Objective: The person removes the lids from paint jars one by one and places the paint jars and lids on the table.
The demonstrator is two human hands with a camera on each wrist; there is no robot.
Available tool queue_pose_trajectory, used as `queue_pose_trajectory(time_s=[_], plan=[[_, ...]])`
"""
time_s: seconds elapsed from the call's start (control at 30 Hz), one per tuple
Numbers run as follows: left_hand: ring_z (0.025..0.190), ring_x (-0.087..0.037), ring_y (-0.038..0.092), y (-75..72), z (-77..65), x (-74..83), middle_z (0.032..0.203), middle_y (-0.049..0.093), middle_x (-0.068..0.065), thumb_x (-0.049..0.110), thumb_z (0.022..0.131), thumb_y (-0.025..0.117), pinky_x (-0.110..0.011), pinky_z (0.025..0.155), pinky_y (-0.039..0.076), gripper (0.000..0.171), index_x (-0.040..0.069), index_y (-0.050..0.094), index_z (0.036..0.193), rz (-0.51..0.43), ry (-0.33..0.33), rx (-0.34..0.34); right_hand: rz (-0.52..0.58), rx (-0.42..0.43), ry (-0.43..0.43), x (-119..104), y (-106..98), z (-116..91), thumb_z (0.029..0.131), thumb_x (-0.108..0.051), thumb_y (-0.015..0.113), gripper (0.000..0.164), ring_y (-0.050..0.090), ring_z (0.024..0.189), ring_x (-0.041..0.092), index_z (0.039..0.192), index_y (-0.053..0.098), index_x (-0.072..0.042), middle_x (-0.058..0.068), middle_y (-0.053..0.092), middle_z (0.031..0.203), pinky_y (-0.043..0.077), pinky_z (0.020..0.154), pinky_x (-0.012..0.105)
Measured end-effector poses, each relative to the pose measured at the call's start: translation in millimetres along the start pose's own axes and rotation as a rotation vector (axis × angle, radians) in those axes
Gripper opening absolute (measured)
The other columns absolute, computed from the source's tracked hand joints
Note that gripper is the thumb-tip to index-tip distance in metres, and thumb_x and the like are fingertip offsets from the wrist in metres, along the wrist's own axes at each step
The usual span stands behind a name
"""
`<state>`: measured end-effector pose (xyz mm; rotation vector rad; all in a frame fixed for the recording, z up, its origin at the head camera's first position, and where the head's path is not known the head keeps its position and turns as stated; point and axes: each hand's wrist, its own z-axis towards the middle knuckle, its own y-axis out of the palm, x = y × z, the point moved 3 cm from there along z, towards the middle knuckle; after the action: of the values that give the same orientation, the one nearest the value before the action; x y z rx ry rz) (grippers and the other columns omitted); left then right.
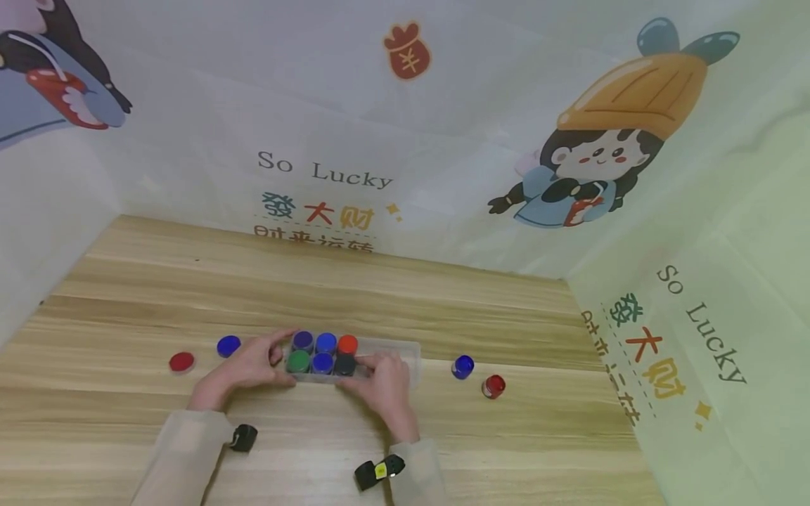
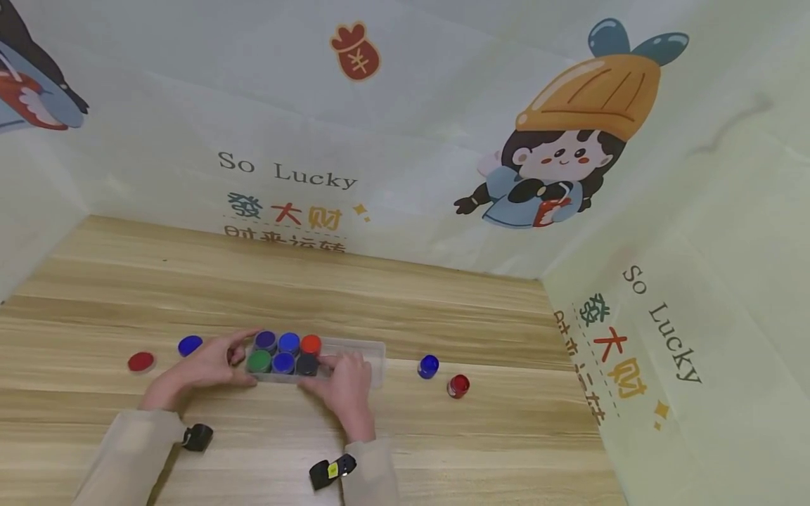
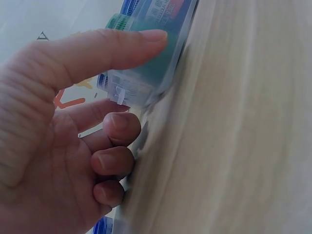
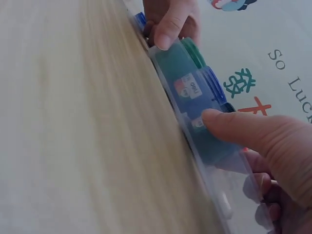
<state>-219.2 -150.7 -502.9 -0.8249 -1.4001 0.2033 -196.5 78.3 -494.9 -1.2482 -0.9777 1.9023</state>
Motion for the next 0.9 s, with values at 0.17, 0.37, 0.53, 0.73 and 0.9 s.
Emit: queue_pose_trajectory(time_s=[0.17, 0.37, 0.53, 0.73, 0.9], plan=[[0.058, -0.013, 0.037, -0.3, 0.3, -0.1, 0.066, 0.043, 0.001, 0.013, 0.064, 0.083, -0.028, 0.056, 0.03, 0.084, -0.004, 0.042, 0.136, 0.009, 0.004, 0.009, -0.009, 0.038, 0.017, -0.9, 3.2, -3.6, 0.065, -0.046, 0.081, 0.044, 0.037, 0.067, 0.008, 0.095, 0.075, -0.014, -0.008, 0.049, 0.065, 0.022, 0.064, 0.024], [0.059, -0.013, 0.037, -0.4, 0.0, -0.4, 0.066, 0.043, 0.001, 0.014, 0.064, 0.083, -0.027, 0.057, 0.03, 0.084, -0.004, 0.043, 0.135, 0.014, 0.01, 0.013, 0.015, 0.069, 0.022, -2.1, 6.0, -4.8, 0.065, -0.048, 0.08, 0.044, 0.037, 0.07, 0.008, 0.094, 0.074, -0.015, -0.006, 0.054, 0.068, 0.021, 0.065, 0.025], [0.059, -0.013, 0.037, 0.2, -0.2, -0.5, 0.067, 0.043, 0.001, 0.016, 0.064, 0.083, -0.028, 0.057, 0.03, 0.084, -0.005, 0.043, 0.135, 0.009, 0.023, 0.015, 0.06, 0.095, 0.026, -1.3, 7.3, -4.9, 0.067, -0.047, 0.08, 0.042, 0.034, 0.069, 0.008, 0.093, 0.074, -0.014, -0.007, 0.047, 0.065, 0.02, 0.066, 0.026], [0.06, -0.013, 0.037, 0.6, 0.2, -2.2, 0.067, 0.043, 0.001, 0.016, 0.064, 0.083, -0.028, 0.057, 0.03, 0.084, -0.003, 0.043, 0.136, 0.006, 0.012, 0.019, 0.1, 0.138, 0.017, -1.4, 7.5, -5.8, 0.068, -0.043, 0.08, 0.037, 0.034, 0.068, 0.009, 0.091, 0.074, -0.014, -0.009, 0.044, 0.063, 0.019, 0.066, 0.026], [0.061, -0.015, 0.038, 1.3, -0.7, -1.6, 0.069, 0.044, 0.0, 0.017, 0.065, 0.084, -0.028, 0.057, 0.03, 0.085, -0.003, 0.042, 0.136, -0.006, -0.008, 0.014, 0.125, 0.218, -0.018, -1.7, 7.7, -6.3, 0.07, -0.039, 0.079, 0.032, 0.036, 0.067, 0.009, 0.087, 0.074, -0.013, -0.006, 0.046, 0.062, 0.02, 0.066, 0.025]])
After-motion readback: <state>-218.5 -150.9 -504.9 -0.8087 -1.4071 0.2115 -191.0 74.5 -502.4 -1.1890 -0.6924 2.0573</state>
